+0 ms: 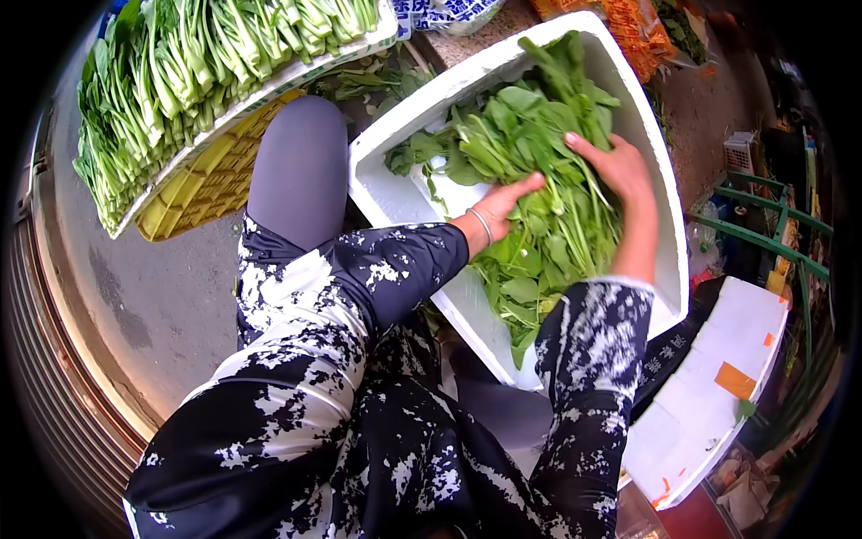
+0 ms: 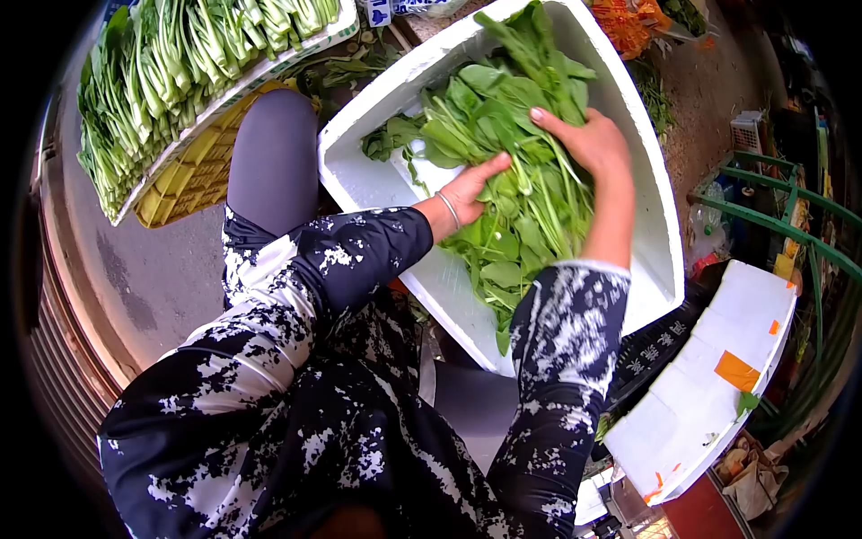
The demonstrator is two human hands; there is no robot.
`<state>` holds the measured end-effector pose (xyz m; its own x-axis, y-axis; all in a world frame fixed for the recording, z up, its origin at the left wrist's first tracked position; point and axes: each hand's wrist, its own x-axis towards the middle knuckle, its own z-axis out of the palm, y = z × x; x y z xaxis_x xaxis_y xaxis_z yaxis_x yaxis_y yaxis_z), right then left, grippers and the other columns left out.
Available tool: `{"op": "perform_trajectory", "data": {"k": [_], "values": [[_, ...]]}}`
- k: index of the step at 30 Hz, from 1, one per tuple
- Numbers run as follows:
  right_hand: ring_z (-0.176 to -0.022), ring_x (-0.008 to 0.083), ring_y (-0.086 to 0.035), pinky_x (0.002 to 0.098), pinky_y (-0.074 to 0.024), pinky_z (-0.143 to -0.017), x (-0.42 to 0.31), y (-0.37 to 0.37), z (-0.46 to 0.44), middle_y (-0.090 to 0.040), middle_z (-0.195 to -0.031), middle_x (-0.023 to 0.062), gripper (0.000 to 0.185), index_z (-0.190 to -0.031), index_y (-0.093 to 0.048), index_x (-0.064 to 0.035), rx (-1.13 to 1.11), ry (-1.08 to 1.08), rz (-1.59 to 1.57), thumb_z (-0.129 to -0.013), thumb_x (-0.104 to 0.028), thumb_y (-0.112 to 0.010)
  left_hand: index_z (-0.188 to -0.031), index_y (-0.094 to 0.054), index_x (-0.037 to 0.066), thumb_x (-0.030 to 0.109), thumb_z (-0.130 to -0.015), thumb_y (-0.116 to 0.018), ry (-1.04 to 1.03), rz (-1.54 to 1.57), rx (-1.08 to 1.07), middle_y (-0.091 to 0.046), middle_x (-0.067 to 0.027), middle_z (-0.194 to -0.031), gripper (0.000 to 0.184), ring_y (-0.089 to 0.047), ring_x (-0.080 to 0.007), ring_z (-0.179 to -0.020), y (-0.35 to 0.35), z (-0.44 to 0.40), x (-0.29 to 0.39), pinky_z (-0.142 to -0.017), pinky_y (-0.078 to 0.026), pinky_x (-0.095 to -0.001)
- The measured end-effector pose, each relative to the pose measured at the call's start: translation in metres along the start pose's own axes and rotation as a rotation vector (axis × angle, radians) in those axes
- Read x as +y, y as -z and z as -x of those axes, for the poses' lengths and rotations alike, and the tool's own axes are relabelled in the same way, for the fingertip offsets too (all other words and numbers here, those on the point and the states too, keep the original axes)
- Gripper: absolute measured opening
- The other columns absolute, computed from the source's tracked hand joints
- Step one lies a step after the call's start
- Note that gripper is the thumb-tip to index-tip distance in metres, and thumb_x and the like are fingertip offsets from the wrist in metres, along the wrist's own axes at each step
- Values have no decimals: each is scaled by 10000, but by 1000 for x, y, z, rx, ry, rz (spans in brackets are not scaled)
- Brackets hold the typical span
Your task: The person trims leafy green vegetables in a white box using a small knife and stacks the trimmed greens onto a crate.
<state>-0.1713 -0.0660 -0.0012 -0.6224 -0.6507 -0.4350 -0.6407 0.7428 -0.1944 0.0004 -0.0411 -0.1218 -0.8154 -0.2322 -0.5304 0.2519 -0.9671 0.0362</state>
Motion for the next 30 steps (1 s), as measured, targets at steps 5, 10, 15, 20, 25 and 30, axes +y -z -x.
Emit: {"op": "perform_trajectory", "data": {"k": [5,10,15,20,25,30], "values": [[-1187,314,-443,378,-364,-978,35,-75,-29,-433,-1294,212,1015,-1296,-401,-7,50,55,47,-534,-588,-736,-1219,-486,109,473,-768,-642,38,-103,306,-548,-93,-1181,600,-534,-266,-1056,37,-37,5,-919,-412,-457],[-1051,281,-562,330,-459,-854,38,-59,32,-562,-1145,202,630,-1220,-463,45,599,39,-412,-761,-336,-663,-1260,-436,69,459,-785,-627,75,-135,266,-464,-114,-1279,643,-481,-238,-1128,0,-37,7,-944,-377,-430],[-825,178,-627,199,-478,-595,6,-88,109,-607,-1066,147,358,-1184,-493,42,49,-199,-1331,-870,-125,-525,-1169,-523,126,469,-805,-595,233,-249,155,-552,-68,-1155,506,-553,-196,-939,-3,-46,23,-891,-416,-364],[-888,189,-615,226,-495,-717,14,-139,65,-605,-1069,135,297,-1125,-540,67,19,-133,-1211,-863,-69,-501,-838,-601,137,274,-740,-600,334,-614,120,-553,-19,-1038,168,-509,-216,-870,23,-20,55,-804,-415,-322],[-836,137,-653,161,-279,-397,14,-108,38,-639,-1046,84,296,-1123,-578,-35,-45,-275,-1079,-860,-132,-483,-1012,-565,35,188,-693,-625,-91,-1905,822,-459,-144,-1136,359,-387,-298,-1134,59,-7,63,-896,-369,-467],[-850,144,-656,175,-219,-370,24,-106,32,-640,-1052,79,324,-1131,-572,-38,-161,-264,-1005,-844,-150,-471,-1200,-358,-6,128,-646,-677,-264,-2028,998,-360,-197,-1182,653,-363,-345,-1136,61,-16,61,-886,-412,-413]]}}
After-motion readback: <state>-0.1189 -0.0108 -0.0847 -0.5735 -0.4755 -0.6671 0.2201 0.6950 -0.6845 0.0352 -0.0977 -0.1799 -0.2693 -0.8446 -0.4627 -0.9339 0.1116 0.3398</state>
